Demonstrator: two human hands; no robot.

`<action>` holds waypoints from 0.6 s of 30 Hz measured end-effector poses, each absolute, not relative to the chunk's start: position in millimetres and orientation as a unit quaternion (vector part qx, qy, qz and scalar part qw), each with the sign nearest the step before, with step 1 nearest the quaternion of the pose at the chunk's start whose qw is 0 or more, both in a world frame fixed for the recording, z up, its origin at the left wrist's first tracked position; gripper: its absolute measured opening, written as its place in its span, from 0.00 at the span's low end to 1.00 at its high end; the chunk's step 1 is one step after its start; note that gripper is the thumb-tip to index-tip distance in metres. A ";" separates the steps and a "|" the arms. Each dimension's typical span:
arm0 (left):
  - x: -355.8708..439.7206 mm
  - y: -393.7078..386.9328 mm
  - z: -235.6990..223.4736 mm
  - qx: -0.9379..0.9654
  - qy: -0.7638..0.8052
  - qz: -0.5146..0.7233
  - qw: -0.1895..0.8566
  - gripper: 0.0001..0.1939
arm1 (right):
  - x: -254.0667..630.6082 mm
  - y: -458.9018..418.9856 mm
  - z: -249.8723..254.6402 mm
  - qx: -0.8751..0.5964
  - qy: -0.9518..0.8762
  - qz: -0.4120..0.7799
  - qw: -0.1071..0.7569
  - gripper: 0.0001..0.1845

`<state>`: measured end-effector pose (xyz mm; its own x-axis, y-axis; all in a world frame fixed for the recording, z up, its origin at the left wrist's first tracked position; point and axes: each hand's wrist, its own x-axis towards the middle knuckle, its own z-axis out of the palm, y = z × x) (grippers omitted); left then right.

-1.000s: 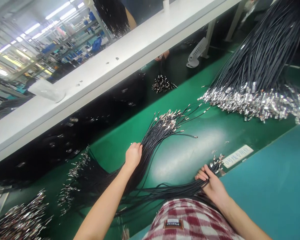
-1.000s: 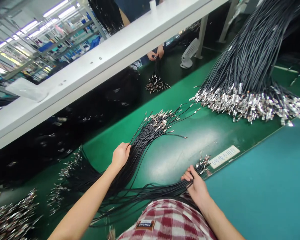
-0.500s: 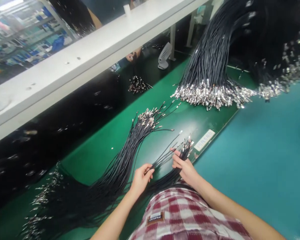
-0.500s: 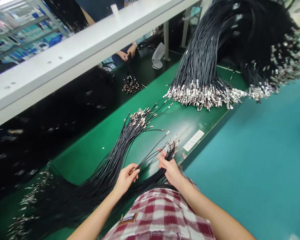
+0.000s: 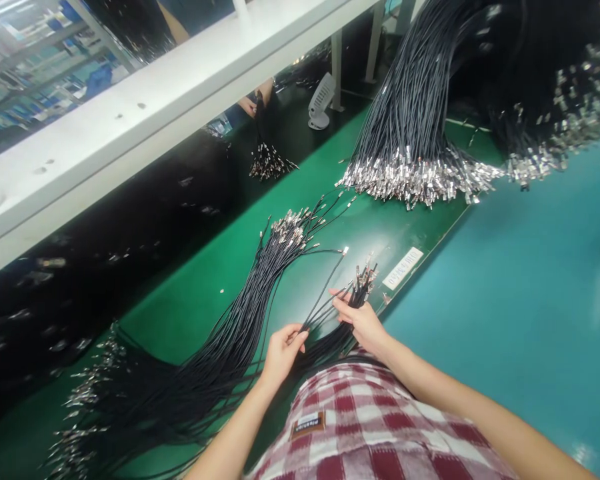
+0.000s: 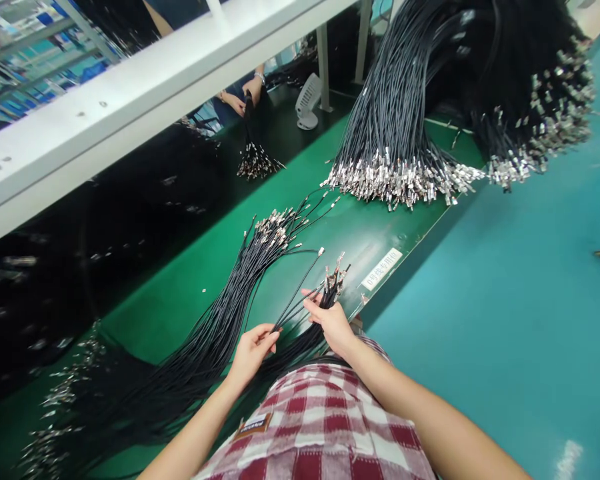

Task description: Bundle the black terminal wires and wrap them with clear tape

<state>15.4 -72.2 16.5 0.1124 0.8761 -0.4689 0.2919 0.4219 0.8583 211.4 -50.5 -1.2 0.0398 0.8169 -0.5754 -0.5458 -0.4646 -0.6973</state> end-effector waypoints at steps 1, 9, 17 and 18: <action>16.0 -72.3 16.4 0.477 0.613 0.255 0.576 0.21 | 211.2 -50.1 -0.3 -0.514 -0.143 0.685 0.497 0.26; 9.9 -70.4 9.9 0.455 0.610 0.285 0.583 0.24 | 208.1 -50.1 0.8 -0.477 -0.069 0.703 0.523 0.24; -61.6 -43.1 0.0 0.589 0.716 0.246 0.281 0.16 | 215.9 -60.5 -21.3 -0.410 0.043 0.731 0.543 0.26; -73.4 -34.3 -2.0 0.600 0.725 0.237 0.240 0.14 | 216.4 -60.1 -22.2 -0.400 0.045 0.742 0.537 0.25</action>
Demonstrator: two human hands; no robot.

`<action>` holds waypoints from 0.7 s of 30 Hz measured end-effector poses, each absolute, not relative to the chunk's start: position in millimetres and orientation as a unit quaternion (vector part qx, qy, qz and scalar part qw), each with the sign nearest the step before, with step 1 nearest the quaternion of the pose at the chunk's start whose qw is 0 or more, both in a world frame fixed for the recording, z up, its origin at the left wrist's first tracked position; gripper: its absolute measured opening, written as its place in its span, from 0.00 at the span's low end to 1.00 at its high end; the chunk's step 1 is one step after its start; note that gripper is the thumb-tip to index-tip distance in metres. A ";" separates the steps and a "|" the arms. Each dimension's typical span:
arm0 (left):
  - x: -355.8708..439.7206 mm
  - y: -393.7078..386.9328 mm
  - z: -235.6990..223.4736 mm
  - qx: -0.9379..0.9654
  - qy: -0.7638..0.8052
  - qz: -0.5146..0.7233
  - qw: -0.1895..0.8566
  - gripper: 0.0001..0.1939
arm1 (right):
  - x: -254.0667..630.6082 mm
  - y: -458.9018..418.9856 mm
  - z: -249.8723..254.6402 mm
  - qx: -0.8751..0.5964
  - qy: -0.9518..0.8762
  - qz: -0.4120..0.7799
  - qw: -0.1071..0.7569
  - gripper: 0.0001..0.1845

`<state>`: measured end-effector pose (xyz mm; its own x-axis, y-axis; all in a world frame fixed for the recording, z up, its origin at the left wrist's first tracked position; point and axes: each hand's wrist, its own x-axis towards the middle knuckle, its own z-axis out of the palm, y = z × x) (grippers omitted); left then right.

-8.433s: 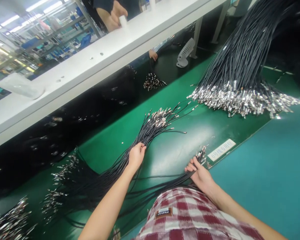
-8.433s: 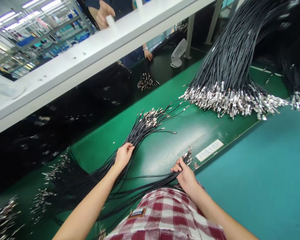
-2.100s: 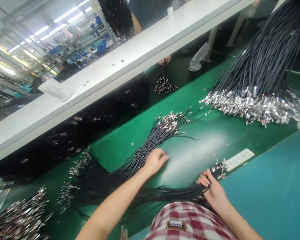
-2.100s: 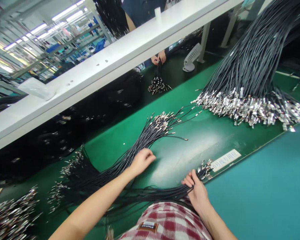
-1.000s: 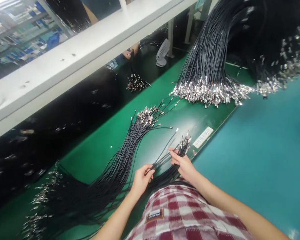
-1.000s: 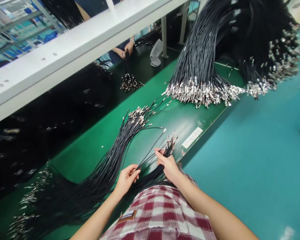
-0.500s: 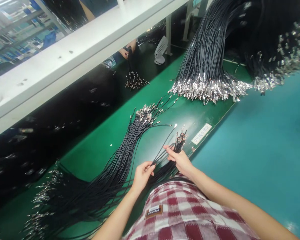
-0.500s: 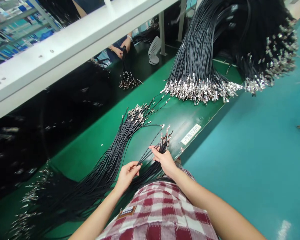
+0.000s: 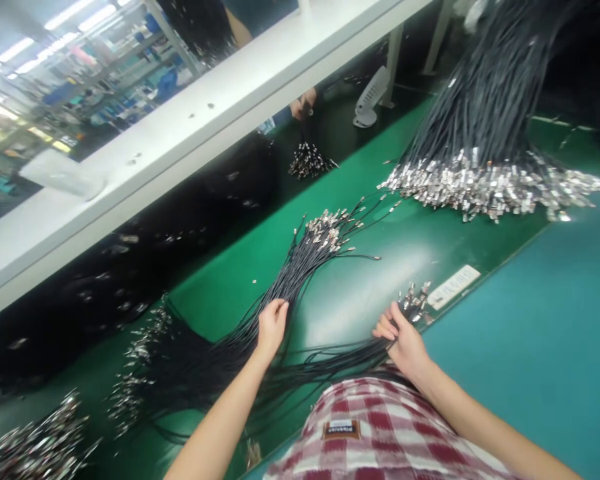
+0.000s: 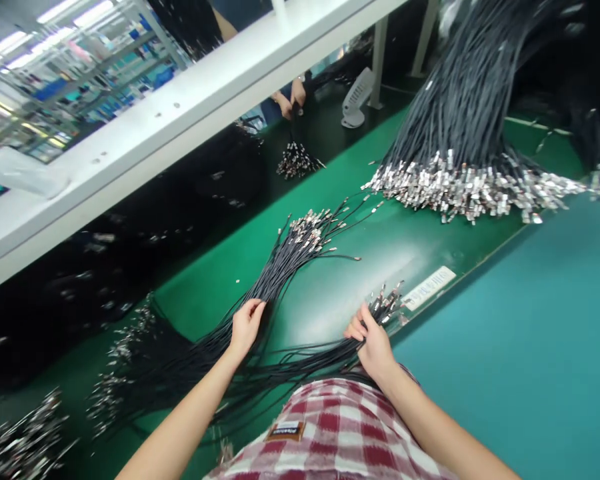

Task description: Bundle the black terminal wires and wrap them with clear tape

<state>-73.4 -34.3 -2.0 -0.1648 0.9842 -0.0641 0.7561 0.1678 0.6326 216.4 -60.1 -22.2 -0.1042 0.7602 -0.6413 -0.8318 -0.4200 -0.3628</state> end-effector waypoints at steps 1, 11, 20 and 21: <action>-84.1 -24.8 -4.6 0.606 0.735 0.227 0.203 0.11 | 216.8 -59.2 -22.8 -0.392 0.052 0.751 0.529 0.25; -101.8 14.3 -3.9 0.551 0.784 0.211 0.190 0.07 | 218.0 -52.6 -25.7 -0.381 0.108 0.769 0.501 0.21; -57.9 -110.4 42.6 0.604 0.637 0.221 0.426 0.11 | 211.4 -37.8 -20.0 -0.446 0.045 0.750 0.487 0.14; -55.0 -120.1 38.8 0.601 0.631 0.210 0.443 0.12 | 211.5 -35.9 -17.9 -0.436 0.039 0.760 0.481 0.12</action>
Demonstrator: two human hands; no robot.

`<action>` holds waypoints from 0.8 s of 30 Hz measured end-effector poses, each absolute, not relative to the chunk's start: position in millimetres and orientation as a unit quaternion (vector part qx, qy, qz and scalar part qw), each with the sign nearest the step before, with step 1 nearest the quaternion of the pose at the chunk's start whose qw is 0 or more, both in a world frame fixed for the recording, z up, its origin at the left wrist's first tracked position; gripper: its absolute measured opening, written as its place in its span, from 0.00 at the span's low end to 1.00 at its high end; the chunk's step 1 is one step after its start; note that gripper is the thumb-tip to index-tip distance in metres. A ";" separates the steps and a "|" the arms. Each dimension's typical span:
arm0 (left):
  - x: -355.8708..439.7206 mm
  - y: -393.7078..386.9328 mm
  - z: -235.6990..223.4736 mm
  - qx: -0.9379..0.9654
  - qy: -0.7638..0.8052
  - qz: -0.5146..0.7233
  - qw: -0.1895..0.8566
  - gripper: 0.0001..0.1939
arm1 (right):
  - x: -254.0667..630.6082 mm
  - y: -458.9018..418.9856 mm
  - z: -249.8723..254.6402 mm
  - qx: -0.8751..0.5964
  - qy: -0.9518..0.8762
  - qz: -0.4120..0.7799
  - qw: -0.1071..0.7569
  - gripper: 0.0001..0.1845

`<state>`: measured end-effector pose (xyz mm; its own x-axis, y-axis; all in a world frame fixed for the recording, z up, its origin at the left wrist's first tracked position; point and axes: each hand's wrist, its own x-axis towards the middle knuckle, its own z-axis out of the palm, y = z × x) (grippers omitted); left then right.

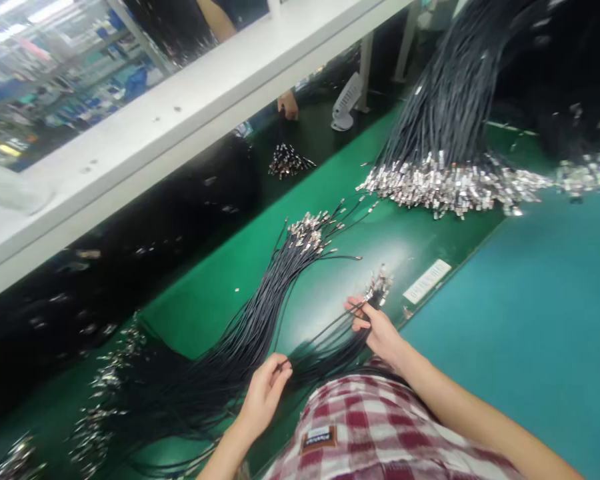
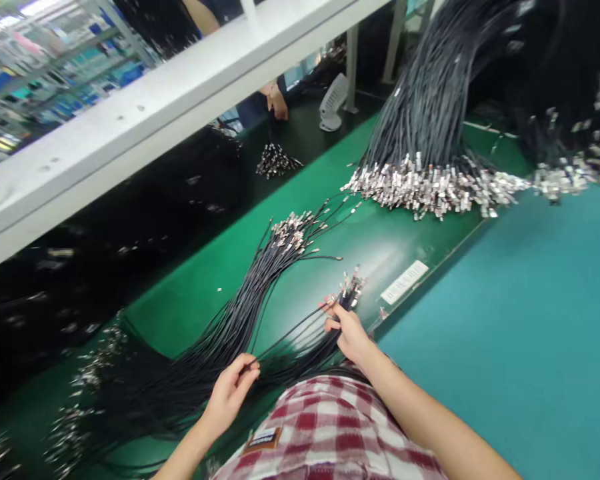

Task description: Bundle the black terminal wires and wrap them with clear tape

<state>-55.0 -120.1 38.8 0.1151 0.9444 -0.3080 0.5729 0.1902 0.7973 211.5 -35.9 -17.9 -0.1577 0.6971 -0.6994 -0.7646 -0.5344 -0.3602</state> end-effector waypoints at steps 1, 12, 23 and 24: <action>-52.6 -126.9 34.3 0.598 0.628 0.200 0.457 0.13 | 211.8 -34.8 -15.6 -0.417 0.030 0.773 0.477 0.11; -4.8 -119.0 12.4 0.593 0.588 0.204 0.511 0.18 | 218.8 -56.5 -5.1 -0.358 0.001 0.771 0.527 0.21; 15.4 -103.3 14.7 0.772 0.515 0.099 0.358 0.16 | 218.5 -65.1 -4.9 -0.395 -0.009 0.764 0.510 0.14; 11.2 -89.6 15.0 0.791 0.511 0.091 0.325 0.16 | 216.5 -64.8 -6.5 -0.400 -0.001 0.759 0.513 0.15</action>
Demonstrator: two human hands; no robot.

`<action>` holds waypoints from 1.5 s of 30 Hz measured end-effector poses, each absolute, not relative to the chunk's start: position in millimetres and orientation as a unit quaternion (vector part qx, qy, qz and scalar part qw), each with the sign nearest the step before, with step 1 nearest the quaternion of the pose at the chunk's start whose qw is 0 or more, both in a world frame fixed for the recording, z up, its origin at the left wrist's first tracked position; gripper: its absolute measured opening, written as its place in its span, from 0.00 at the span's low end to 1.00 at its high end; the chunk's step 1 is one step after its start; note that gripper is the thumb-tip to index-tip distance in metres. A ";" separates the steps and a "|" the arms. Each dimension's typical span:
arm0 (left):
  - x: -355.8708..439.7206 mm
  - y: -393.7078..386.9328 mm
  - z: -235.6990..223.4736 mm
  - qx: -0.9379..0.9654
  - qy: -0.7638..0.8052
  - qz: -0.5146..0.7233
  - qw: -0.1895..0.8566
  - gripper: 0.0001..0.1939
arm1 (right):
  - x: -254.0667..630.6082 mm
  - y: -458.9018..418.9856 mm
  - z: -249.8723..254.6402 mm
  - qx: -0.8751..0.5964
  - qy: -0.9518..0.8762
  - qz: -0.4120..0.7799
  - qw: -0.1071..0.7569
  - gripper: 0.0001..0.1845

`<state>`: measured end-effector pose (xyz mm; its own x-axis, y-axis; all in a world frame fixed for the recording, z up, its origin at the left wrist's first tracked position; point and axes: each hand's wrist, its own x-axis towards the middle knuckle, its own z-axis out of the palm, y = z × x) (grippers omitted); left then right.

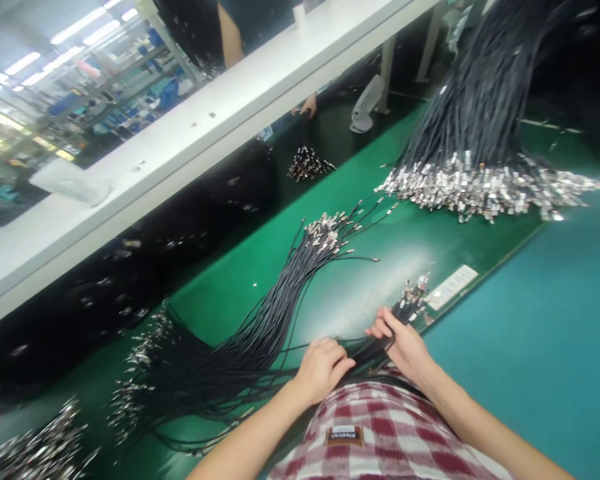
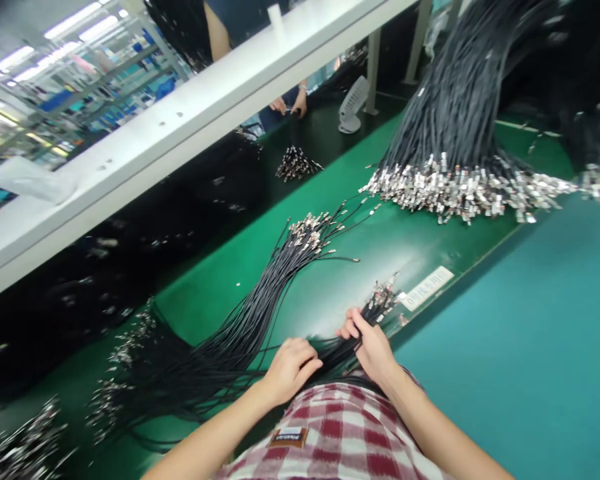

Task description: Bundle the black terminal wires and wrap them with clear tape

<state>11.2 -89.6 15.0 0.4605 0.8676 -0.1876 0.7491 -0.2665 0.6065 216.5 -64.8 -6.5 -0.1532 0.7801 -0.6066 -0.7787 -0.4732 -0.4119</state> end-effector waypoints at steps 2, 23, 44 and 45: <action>-5.3 -53.0 11.6 0.788 0.560 0.095 0.237 0.14 | 213.2 -63.0 -11.1 -0.399 0.029 0.757 0.516 0.18; -70.0 -2.3 11.6 0.703 0.605 0.178 0.329 0.15 | 212.0 -49.4 -19.8 -0.420 0.076 0.753 0.500 0.17; -10.1 -15.5 16.6 0.691 0.638 0.178 0.289 0.06 | 214.2 -68.1 -3.7 -0.403 -0.044 0.770 0.492 0.23; -24.9 1.3 11.2 0.676 0.689 0.144 0.220 0.07 | 213.7 -67.9 -5.7 -0.402 -0.039 0.769 0.495 0.24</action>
<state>-24.9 1.3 11.2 0.0097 0.9941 -0.1083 0.8669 0.0456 0.4964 213.7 -67.9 -5.7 -0.1857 0.7936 -0.5794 -0.7302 -0.5060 -0.4591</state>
